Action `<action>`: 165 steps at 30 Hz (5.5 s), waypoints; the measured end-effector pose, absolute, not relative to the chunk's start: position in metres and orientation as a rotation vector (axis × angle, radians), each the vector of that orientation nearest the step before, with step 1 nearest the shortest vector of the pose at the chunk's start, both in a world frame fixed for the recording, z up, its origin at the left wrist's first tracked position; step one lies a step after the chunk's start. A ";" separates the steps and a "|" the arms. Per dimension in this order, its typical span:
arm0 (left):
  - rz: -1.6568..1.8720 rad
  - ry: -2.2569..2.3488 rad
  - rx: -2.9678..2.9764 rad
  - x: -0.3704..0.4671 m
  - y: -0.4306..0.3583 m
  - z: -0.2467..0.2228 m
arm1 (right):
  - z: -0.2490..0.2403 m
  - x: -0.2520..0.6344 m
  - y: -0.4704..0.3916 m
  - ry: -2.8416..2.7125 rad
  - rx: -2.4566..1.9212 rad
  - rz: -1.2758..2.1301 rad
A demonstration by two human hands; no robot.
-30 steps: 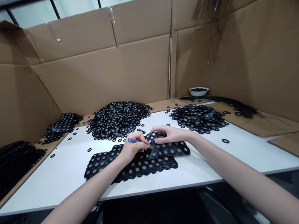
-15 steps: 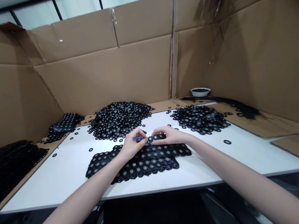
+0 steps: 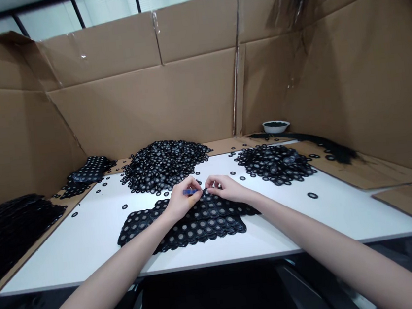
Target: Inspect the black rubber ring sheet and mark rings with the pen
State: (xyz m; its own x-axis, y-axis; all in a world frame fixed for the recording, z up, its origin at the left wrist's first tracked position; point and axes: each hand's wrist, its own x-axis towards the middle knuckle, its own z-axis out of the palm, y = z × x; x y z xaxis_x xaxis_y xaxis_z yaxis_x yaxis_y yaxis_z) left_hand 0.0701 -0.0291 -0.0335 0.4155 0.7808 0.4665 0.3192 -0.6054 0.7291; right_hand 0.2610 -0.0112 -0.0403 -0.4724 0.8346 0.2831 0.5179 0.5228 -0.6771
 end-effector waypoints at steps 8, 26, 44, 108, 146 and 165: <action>1.058 0.930 2.231 0.071 -0.029 -0.035 | -0.043 0.260 -0.010 -2.168 -1.087 0.702; 1.072 0.926 2.296 0.071 -0.035 -0.031 | -0.043 0.262 -0.009 -2.195 -1.037 0.706; 0.993 0.936 2.414 0.069 -0.033 -0.033 | -0.048 0.262 -0.007 -2.203 -1.007 0.702; 1.063 0.875 2.174 0.070 -0.039 -0.029 | -0.033 0.267 -0.014 -2.346 -1.038 0.738; 0.925 0.818 2.274 0.072 -0.036 -0.031 | -0.033 0.264 -0.016 -2.369 -0.930 0.838; 0.900 0.772 2.101 0.071 -0.030 -0.030 | -0.033 0.264 -0.016 -2.403 -0.969 0.814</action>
